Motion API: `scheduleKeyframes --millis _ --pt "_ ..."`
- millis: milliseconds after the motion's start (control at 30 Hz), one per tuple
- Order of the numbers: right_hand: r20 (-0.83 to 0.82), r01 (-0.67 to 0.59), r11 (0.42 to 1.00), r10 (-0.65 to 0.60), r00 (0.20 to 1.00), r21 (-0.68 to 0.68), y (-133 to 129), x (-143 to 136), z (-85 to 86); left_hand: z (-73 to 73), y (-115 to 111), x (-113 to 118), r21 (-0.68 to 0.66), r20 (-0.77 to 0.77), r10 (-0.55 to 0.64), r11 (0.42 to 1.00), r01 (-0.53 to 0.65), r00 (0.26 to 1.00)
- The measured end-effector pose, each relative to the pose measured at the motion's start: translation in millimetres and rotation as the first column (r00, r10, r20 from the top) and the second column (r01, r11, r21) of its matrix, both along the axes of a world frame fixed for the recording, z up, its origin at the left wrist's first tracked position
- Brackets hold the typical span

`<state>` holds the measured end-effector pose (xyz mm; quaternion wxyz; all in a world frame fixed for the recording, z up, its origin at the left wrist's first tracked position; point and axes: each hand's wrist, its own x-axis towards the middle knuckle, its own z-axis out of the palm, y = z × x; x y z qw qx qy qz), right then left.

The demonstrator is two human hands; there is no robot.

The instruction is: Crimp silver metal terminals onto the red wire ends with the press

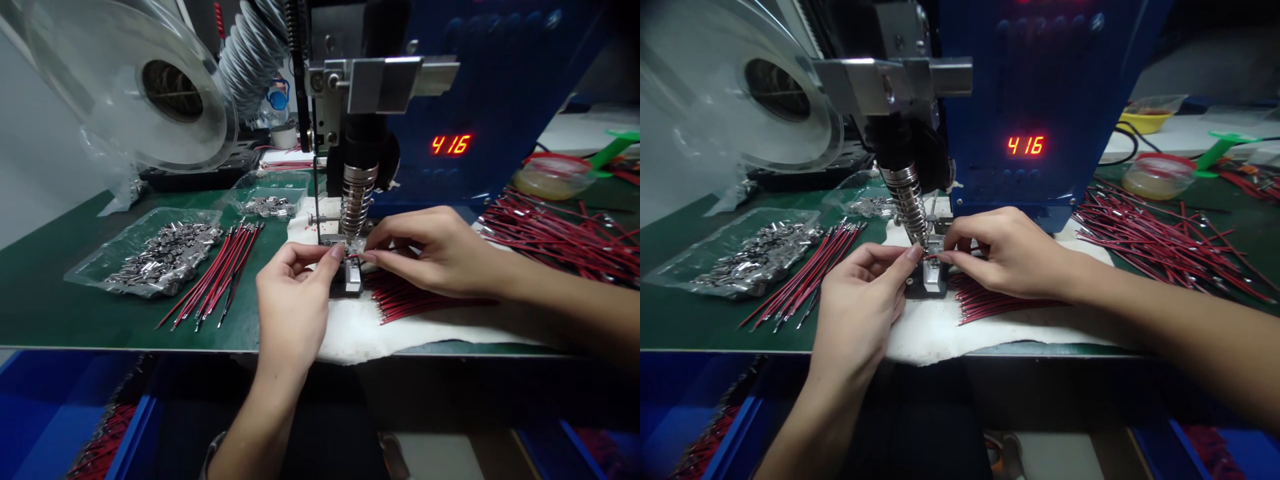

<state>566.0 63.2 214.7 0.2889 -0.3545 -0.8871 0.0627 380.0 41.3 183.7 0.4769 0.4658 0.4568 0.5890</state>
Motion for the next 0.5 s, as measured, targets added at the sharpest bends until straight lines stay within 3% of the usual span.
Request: scheduleKeyframes --millis 500 --pt "-0.02 0.045 0.999 -0.045 0.999 -0.022 -3.2 -1.9 0.8 0.1 -3.2 -0.9 0.005 -0.019 0.011 1.0 -0.011 1.0"
